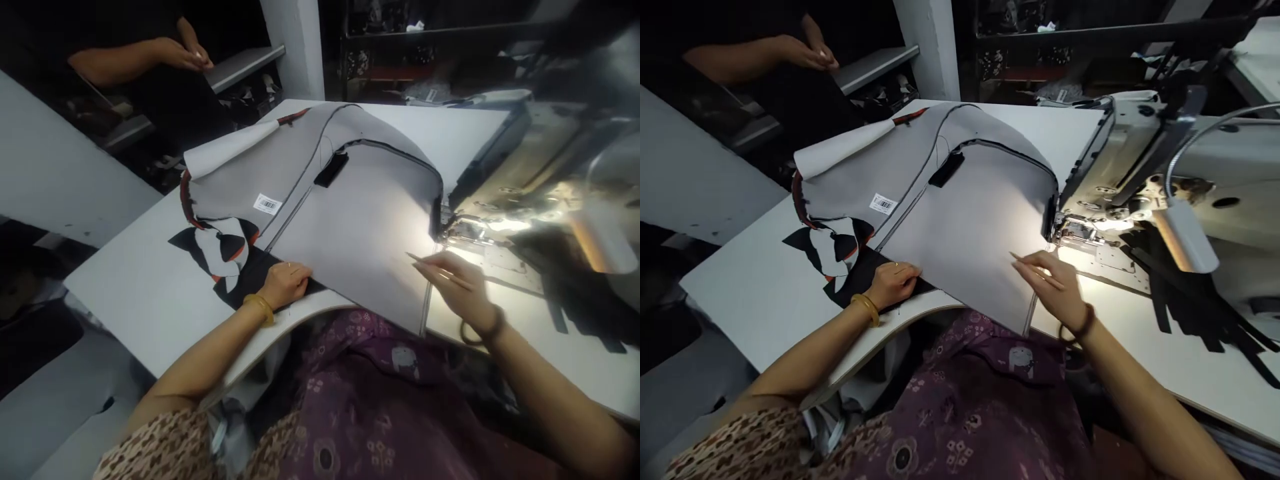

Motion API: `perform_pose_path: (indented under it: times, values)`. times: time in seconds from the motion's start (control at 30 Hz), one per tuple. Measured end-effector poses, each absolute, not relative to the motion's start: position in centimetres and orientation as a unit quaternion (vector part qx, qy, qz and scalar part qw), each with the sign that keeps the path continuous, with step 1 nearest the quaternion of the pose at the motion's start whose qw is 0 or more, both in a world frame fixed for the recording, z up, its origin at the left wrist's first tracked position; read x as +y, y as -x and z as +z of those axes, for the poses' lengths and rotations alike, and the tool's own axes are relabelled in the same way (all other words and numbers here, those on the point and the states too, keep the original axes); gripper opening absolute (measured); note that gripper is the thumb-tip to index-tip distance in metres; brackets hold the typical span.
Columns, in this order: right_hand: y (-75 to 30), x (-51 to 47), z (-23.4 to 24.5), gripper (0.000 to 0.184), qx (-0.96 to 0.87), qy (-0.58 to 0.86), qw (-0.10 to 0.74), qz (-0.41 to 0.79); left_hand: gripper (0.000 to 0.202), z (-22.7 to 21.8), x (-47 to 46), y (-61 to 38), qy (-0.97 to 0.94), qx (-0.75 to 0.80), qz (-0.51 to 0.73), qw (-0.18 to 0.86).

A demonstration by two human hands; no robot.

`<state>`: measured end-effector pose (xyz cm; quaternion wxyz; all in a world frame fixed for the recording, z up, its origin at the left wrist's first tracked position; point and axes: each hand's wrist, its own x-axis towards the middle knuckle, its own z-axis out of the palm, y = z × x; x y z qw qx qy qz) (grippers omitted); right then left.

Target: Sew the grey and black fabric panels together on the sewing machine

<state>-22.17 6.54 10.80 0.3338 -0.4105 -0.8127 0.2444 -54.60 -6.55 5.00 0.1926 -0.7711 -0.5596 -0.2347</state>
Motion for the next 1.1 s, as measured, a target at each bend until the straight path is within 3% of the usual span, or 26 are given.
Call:
perform_pose_path:
  times: [0.1,0.27,0.43,0.6,0.7,0.77,0.87,0.97,1.1]
  values:
    - [29.6,9.1,11.2,0.034,-0.799,0.372,0.336,0.332,0.015,4.9,-7.4,55.9,0.769,-0.562,-0.245,0.182]
    - [35.0,11.8,10.8,0.034,-0.816,0.431,0.308,0.233,0.016,4.7,-8.0,56.5,0.768,-0.562,-0.268,0.153]
    - [34.4,11.5,9.8,0.035,-0.872,0.388,0.175,0.239,0.015,4.9,-7.9,56.3,0.777,-0.557,-0.254,0.143]
    - [35.7,12.4,9.9,0.034,-0.846,0.405,0.259,0.231,0.014,5.2,-7.9,56.0,0.778,-0.555,-0.256,0.147]
    - [35.8,12.0,11.0,0.035,-0.837,0.368,0.287,0.284,0.014,5.2,-8.0,56.1,0.775,-0.561,-0.255,0.142]
    - [33.7,11.1,12.0,0.038,-0.807,0.380,0.330,0.308,0.014,5.0,-8.0,56.4,0.771,-0.568,-0.254,0.135]
    - [27.4,9.3,12.9,0.041,-0.777,0.450,0.362,0.250,0.015,4.8,-8.1,56.8,0.771,-0.573,-0.242,0.138]
    - [19.4,7.1,12.1,0.032,-0.802,0.508,0.284,0.135,0.013,5.2,-8.7,56.5,0.773,-0.585,-0.180,0.168]
    - [8.9,4.4,10.9,0.025,-0.750,0.653,0.095,-0.038,0.022,6.4,-9.3,55.8,0.770,-0.606,-0.054,0.194]
